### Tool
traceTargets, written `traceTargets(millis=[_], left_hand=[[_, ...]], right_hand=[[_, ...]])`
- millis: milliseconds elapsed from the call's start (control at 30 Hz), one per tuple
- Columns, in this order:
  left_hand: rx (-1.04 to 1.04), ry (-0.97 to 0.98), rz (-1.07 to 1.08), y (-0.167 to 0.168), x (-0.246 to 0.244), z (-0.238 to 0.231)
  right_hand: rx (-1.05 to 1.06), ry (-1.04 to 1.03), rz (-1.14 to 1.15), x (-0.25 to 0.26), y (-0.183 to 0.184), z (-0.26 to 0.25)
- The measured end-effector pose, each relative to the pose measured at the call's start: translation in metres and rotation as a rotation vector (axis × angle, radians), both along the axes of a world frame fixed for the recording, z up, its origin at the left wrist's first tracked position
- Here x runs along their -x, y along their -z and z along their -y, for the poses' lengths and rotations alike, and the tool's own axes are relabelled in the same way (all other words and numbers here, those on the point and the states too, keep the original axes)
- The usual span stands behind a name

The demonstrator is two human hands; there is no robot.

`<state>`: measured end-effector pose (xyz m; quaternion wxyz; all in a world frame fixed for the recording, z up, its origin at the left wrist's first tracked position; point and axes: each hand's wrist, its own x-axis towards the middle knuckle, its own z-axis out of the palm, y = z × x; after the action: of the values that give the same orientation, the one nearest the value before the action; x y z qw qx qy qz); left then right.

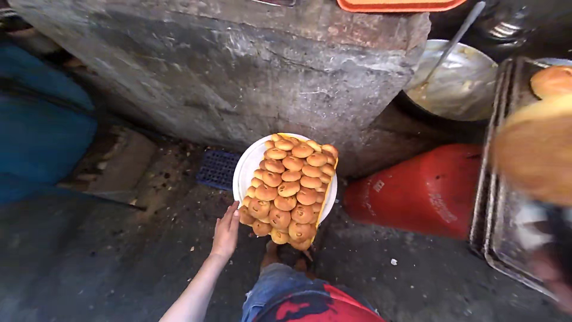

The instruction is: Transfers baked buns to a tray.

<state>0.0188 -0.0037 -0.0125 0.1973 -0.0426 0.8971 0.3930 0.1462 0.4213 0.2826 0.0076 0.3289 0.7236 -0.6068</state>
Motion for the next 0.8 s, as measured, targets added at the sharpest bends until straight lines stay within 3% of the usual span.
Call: traceTargets(millis=[33,67,133,200,300,433,533,667,800], left_hand=[[-0.010,0.012,0.006,0.002,-0.001,-0.003],[-0.027,0.020,0.015,0.002,-0.002,-0.006],[-0.061,0.020,0.032,0.001,0.000,-0.016],[-0.073,0.044,0.044,-0.002,0.005,-0.025],[-0.105,0.072,0.036,-0.001,0.015,-0.037],[-0.220,0.021,0.065,0.002,0.028,-0.048],[-0.245,0.000,0.098,0.005,0.036,-0.054],[-0.250,0.083,0.114,0.016,0.045,-0.058],[-0.229,0.129,0.115,0.018,0.047,-0.059]], right_hand=[[0.163,-0.301,-0.014,-0.007,0.028,-0.017],[0.220,-0.440,0.015,-0.003,0.058,-0.012],[0.238,-0.496,0.130,0.015,0.112,0.024],[0.151,-0.562,0.290,0.042,0.156,0.055],[-0.223,-0.729,0.461,0.084,0.202,0.082],[-0.703,-0.932,0.462,0.122,0.227,0.114],[-0.896,-0.993,0.412,0.139,0.248,0.124],[-0.947,-1.046,0.384,0.148,0.272,0.124],[-0.836,-0.990,0.429,0.145,0.233,0.128]])
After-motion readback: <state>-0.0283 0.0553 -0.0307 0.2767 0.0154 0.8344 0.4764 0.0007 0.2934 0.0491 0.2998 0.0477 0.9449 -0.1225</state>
